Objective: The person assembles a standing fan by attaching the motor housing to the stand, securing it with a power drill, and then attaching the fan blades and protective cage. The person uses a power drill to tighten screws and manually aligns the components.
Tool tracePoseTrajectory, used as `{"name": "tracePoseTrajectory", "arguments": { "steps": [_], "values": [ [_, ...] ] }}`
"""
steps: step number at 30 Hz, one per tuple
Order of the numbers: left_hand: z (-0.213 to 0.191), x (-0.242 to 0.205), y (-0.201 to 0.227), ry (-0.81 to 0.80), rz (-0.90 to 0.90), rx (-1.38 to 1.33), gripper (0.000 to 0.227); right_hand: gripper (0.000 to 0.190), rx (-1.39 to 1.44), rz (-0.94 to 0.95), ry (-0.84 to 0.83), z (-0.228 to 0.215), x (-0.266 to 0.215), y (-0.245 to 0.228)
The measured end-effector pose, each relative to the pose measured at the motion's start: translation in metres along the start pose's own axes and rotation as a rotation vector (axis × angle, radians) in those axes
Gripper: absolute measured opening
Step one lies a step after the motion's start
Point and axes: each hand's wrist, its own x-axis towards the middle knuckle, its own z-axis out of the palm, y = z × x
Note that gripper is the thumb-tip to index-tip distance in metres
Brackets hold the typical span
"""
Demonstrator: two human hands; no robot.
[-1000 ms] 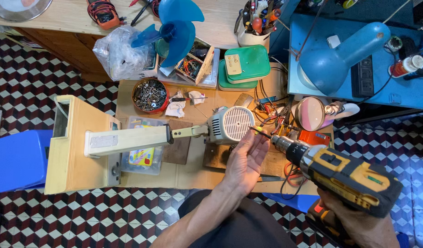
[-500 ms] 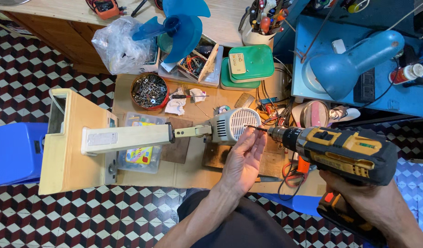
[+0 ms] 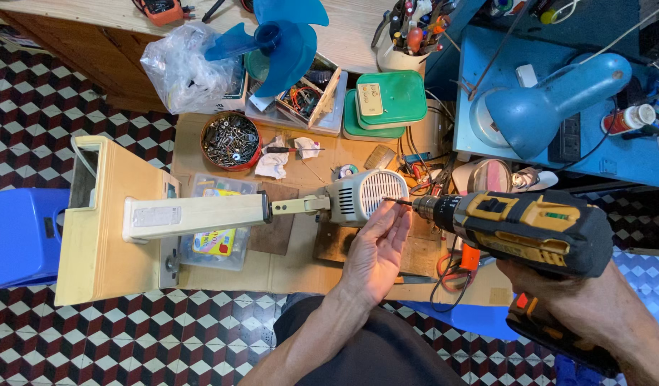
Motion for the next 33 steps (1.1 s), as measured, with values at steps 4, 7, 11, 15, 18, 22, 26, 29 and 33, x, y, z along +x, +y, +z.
{"name": "tracePoseTrajectory", "arguments": {
  "steps": [4, 7, 11, 15, 18, 22, 26, 29, 33],
  "values": [
    [0.002, -0.011, 0.019, -0.050, -0.041, 0.220, 0.043, 0.046, -0.120, 0.106, -0.060, -0.012, 0.019, -0.014],
    [-0.005, -0.031, 0.049, 0.174, 0.172, 0.965, 0.067, 0.041, -0.053, 0.057, -0.174, -0.024, 0.040, -0.017],
    [-0.010, -0.015, 0.105, -0.193, 0.985, 2.007, 0.109, 0.036, -0.119, 0.275, -0.252, -0.031, 0.056, -0.016],
    [-0.017, 0.018, 0.122, -0.277, 0.785, 2.284, 0.132, 0.040, -0.061, 0.102, -0.296, -0.032, 0.062, -0.022],
    [-0.026, 0.031, 0.123, -0.282, 0.750, 2.339, 0.127, 0.042, -0.072, 0.051, -0.307, -0.034, 0.068, -0.027],
    [-0.035, 0.036, 0.129, -0.364, 0.809, 2.197, 0.118, 0.038, -0.045, 0.049, -0.329, -0.031, 0.075, -0.035],
    [-0.041, 0.037, 0.132, -0.368, 0.747, 2.163, 0.116, 0.042, -0.191, 0.088, -0.405, -0.029, 0.081, -0.043],
    [-0.043, 0.039, 0.131, -0.371, 0.756, 2.150, 0.116, 0.055, -0.119, -0.115, -0.428, -0.030, 0.086, -0.050],
    [-0.046, 0.039, 0.132, -0.377, 0.754, 2.145, 0.118, 0.051, -0.074, -0.418, -0.541, -0.030, 0.091, -0.065]
  ]
}}
